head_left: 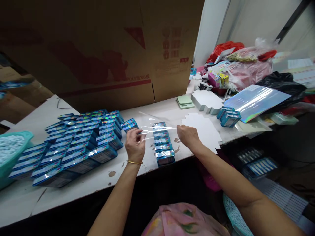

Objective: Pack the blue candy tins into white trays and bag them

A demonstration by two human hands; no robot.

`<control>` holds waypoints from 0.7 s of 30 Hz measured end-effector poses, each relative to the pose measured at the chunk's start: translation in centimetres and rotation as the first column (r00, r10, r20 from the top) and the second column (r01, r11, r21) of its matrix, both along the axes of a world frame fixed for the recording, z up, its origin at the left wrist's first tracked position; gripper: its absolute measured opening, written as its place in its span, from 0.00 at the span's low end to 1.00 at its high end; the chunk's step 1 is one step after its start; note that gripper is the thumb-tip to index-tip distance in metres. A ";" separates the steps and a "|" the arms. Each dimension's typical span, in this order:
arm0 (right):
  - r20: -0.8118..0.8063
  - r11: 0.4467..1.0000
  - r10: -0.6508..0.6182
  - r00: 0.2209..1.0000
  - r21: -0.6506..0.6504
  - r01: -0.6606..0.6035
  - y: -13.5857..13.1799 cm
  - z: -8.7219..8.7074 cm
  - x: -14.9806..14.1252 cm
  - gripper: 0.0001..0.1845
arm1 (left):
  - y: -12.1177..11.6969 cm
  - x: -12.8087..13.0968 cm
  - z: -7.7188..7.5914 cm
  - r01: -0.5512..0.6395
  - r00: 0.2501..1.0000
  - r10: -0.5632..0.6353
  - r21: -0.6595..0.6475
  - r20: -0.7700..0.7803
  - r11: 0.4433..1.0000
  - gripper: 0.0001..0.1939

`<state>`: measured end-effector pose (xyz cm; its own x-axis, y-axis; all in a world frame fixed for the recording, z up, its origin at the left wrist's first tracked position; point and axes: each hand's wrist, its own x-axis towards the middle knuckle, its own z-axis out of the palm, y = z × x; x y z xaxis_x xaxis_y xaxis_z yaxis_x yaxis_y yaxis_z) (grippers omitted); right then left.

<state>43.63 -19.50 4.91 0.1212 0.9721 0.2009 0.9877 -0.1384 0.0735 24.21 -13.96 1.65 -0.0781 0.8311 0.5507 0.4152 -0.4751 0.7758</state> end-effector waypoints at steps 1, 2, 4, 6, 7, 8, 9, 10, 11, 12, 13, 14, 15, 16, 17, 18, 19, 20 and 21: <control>-0.034 0.999 -0.046 0.998 0.007 0.046 0.8 -0.1 0.4 0.13 | 0.9 0.3 -0.4 0.012 1.000 -0.009 -0.102 0.030 0.995 0.11; -0.069 0.997 -0.076 0.995 0.021 0.077 1.6 -0.1 0.7 0.14 | 1.9 0.8 -0.8 0.037 0.997 -0.019 -0.240 0.075 0.970 0.12; -0.149 0.992 -0.102 0.984 0.065 0.112 3.4 0.3 0.8 0.15 | 3.9 1.9 -0.7 0.139 0.974 -0.021 -0.526 0.224 0.839 0.13; -0.259 0.980 -0.083 0.962 0.156 0.127 5.0 1.3 0.8 0.16 | 5.2 2.9 0.8 0.280 0.913 0.014 -0.651 0.408 0.706 0.13; -0.334 0.963 -0.045 0.942 0.235 0.129 5.6 2.1 0.8 0.16 | 5.6 3.3 2.1 0.346 0.868 0.014 -0.626 0.496 0.699 0.13; -0.417 0.932 0.024 0.909 0.339 0.131 6.0 2.9 0.9 0.17 | 5.7 3.6 3.5 0.399 0.819 -0.014 -0.551 0.574 0.733 0.13; -0.497 0.881 0.123 0.859 0.453 0.136 6.4 3.8 1.0 0.18 | 5.7 3.8 5.0 0.425 0.770 -0.065 -0.434 0.635 0.794 0.15; -0.563 0.815 0.239 0.791 0.560 0.153 6.7 4.6 1.2 0.19 | 5.5 3.9 6.3 0.449 0.725 -0.148 -0.299 0.673 0.842 0.16; -0.612 0.745 0.349 0.710 0.640 0.185 7.1 5.2 1.3 0.19 | 5.5 4.0 7.3 0.465 0.688 -0.230 -0.176 0.689 0.868 0.18; -0.650 0.694 0.437 0.622 0.684 0.228 7.6 5.4 1.4 0.20 | 5.5 4.1 7.9 0.478 0.659 -0.281 -0.100 0.697 0.873 0.19; -0.690 0.672 0.490 0.532 0.688 0.273 8.3 5.4 1.6 0.21 | 5.9 4.2 7.9 0.488 0.637 -0.296 -0.076 0.712 0.869 0.18; -0.742 0.686 0.506 0.439 0.655 0.317 9.1 4.9 1.6 0.21 | 6.5 4.4 7.4 0.491 0.621 -0.268 -0.099 0.736 0.865 0.17; -0.807 0.724 0.486 0.337 0.587 0.362 10.2 4.0 1.7 0.20 | 7.3 4.6 6.4 0.495 0.608 -0.209 -0.159 0.766 0.854 0.14; -0.875 0.776 0.431 0.221 0.485 0.403 11.4 2.8 1.7 0.19 | 8.4 4.9 5.1 0.494 0.595 -0.125 -0.238 0.794 0.836 0.11; -0.931 0.830 0.352 0.094 0.357 0.428 12.7 1.4 1.8 0.17 | 9.6 5.2 3.5 0.498 0.582 -0.051 -0.306 0.812 0.811 0.09; -0.965 0.869 0.262 -0.031 0.221 0.444 14.0 -0.3 1.8 0.15 | 10.8 5.5 1.8 0.512 0.571 -0.005 -0.351 0.821 0.784 0.07; -0.975 0.894 0.179 -0.132 0.105 0.437 15.2 -1.9 1.9 0.13 | 12.0 5.8 0.1 0.513 0.571 0.037 -0.391 0.820 0.764 0.06; -0.974 0.907 0.117 -0.194 0.025 0.420 16.2 -3.5 1.9 0.10 | 12.9 5.9 -1.4 0.502 0.578 0.069 -0.421 0.813 0.755 0.05; -0.972 0.915 0.072 -0.225 -0.025 0.403 17.0 -5.0 2.0 0.08 | 13.7 6.0 -2.9 0.478 0.603 0.097 -0.456 0.792 0.751 0.05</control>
<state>45.61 -2.45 -0.10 0.5425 0.8184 -0.1895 -0.2124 -0.0846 -0.9735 30.25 -0.29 -1.25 -0.0018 0.9762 -0.2168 -0.4726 0.1902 0.8605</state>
